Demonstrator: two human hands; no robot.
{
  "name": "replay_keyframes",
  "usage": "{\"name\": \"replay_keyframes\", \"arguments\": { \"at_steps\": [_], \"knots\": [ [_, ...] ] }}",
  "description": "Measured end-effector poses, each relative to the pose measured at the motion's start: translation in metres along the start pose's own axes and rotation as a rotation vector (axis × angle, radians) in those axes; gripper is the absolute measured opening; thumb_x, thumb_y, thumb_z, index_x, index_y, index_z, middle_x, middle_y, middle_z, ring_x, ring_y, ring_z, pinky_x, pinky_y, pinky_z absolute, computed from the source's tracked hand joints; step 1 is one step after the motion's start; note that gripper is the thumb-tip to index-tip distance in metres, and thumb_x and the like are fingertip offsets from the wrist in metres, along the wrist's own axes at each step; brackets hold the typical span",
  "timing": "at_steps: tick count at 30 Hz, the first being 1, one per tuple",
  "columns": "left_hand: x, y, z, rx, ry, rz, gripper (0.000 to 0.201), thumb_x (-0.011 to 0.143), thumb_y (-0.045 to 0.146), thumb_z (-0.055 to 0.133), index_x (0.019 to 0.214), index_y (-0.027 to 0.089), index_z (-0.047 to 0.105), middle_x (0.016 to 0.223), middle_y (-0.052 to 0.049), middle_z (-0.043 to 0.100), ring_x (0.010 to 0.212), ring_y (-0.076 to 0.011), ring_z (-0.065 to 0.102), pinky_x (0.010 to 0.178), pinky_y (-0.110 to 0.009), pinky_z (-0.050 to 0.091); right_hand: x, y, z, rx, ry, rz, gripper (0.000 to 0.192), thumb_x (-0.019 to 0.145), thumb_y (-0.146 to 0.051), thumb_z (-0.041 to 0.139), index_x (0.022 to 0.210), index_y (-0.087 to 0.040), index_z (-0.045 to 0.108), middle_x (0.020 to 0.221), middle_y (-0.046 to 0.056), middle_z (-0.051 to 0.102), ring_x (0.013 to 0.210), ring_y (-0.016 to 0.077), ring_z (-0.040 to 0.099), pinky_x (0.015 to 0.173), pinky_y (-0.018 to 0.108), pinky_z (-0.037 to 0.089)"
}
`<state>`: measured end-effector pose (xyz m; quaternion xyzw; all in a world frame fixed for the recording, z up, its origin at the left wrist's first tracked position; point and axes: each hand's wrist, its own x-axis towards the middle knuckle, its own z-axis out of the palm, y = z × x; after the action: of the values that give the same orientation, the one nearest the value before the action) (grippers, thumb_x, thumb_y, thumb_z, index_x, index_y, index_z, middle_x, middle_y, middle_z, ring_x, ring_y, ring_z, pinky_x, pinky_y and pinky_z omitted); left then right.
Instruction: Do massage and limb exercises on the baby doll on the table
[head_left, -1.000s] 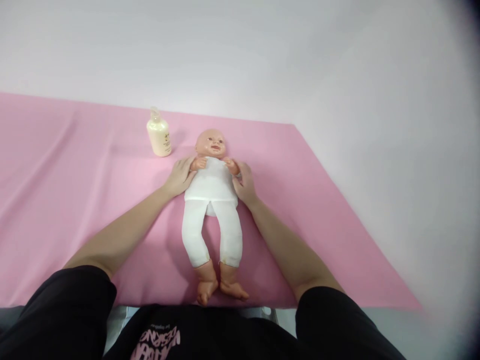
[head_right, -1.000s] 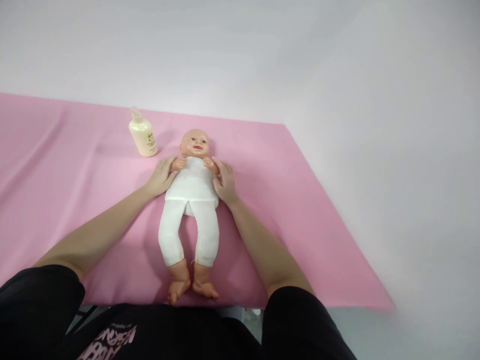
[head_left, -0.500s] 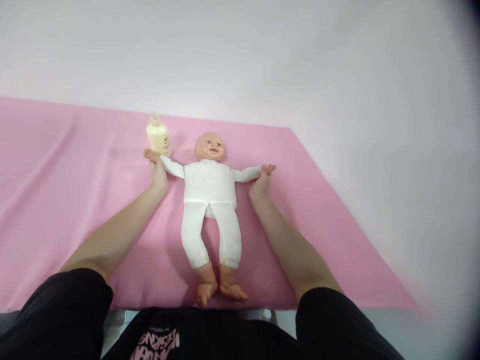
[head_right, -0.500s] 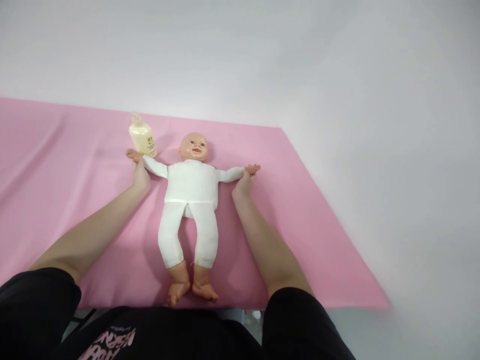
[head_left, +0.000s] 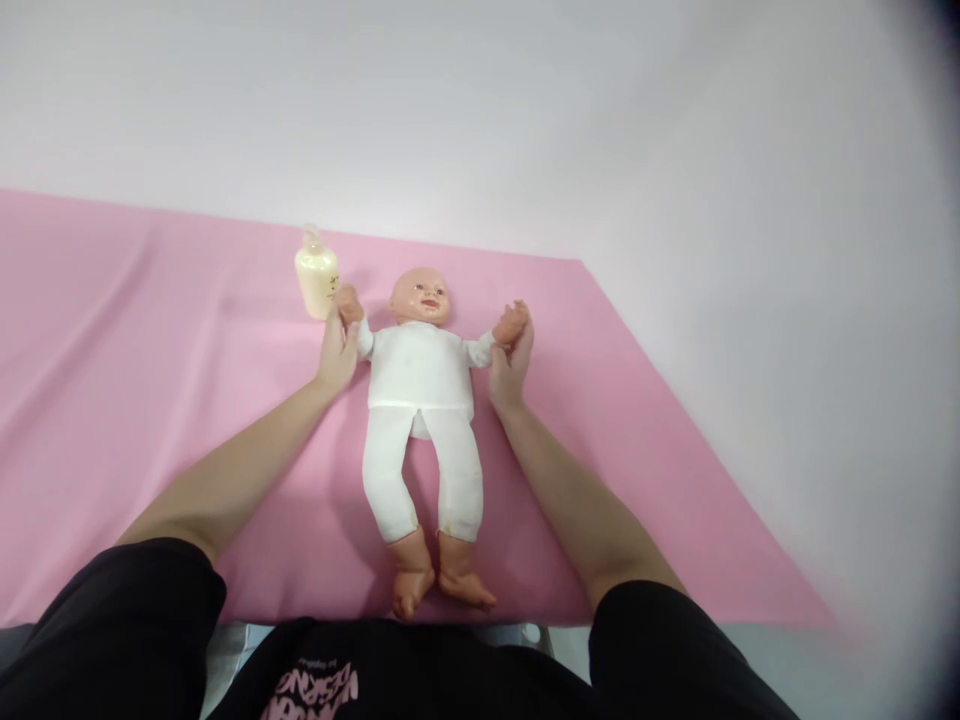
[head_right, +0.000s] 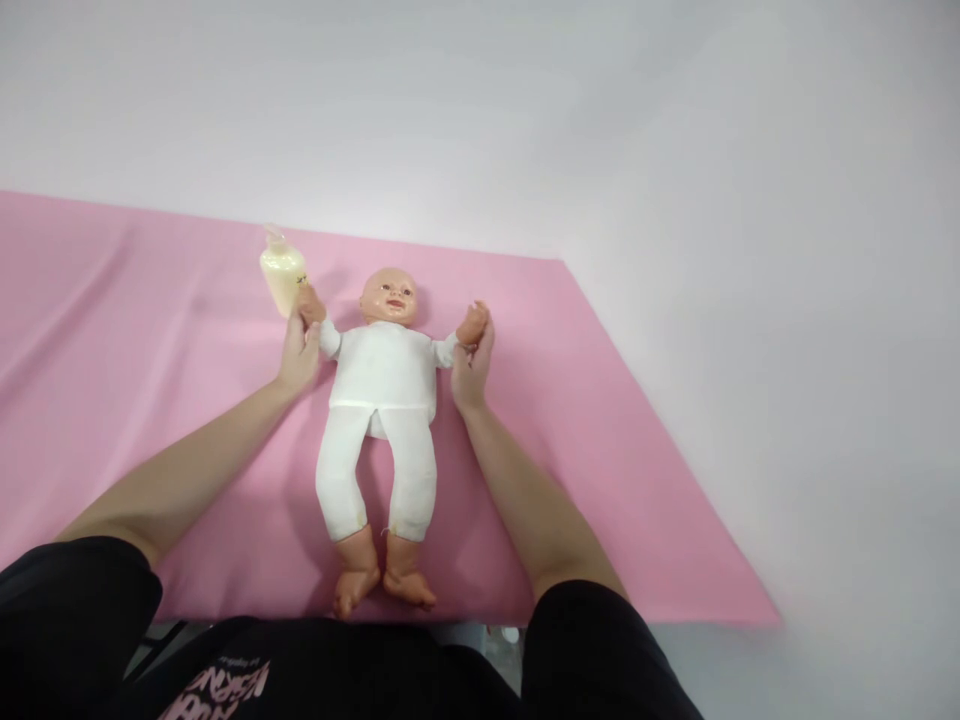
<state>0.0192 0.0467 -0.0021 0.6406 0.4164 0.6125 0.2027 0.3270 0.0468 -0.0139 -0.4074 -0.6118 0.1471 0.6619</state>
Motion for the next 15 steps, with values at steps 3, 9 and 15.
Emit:
{"name": "replay_keyframes", "arguments": {
  "at_steps": [3,9,15],
  "knots": [
    [-0.004,0.006,0.005,0.194,-0.226,0.113,0.067,0.100,0.061,0.045,0.152,0.020,0.042,0.149,-0.018,0.053,0.143,-0.0315,0.047,0.123,-0.052,0.033,-0.006,-0.011,0.002,-0.072,-0.114,-0.026,0.064,0.090,-0.032,0.053,0.153,-0.024,0.039,0.154,0.012,0.049,0.143,0.0272,0.048,0.121,0.053,0.040],
    [-0.004,0.009,0.011,0.399,-0.506,0.248,0.054,0.101,0.043,0.045,0.148,0.017,0.051,0.139,-0.017,0.061,0.128,-0.0329,0.056,0.115,-0.055,0.041,-0.008,-0.015,0.004,-0.313,-0.494,-0.186,0.061,0.081,-0.014,0.049,0.139,-0.027,0.060,0.134,0.008,0.067,0.124,0.0284,0.059,0.113,0.053,0.045],
    [-0.003,0.015,0.012,0.415,-0.495,0.240,0.051,0.101,0.041,0.045,0.146,0.018,0.053,0.134,-0.016,0.063,0.124,-0.0315,0.057,0.112,-0.052,0.042,-0.007,-0.020,0.005,-0.327,-0.522,-0.202,0.067,0.077,-0.010,0.047,0.141,-0.027,0.059,0.135,0.007,0.066,0.124,0.0284,0.059,0.113,0.053,0.045]
  ]
}}
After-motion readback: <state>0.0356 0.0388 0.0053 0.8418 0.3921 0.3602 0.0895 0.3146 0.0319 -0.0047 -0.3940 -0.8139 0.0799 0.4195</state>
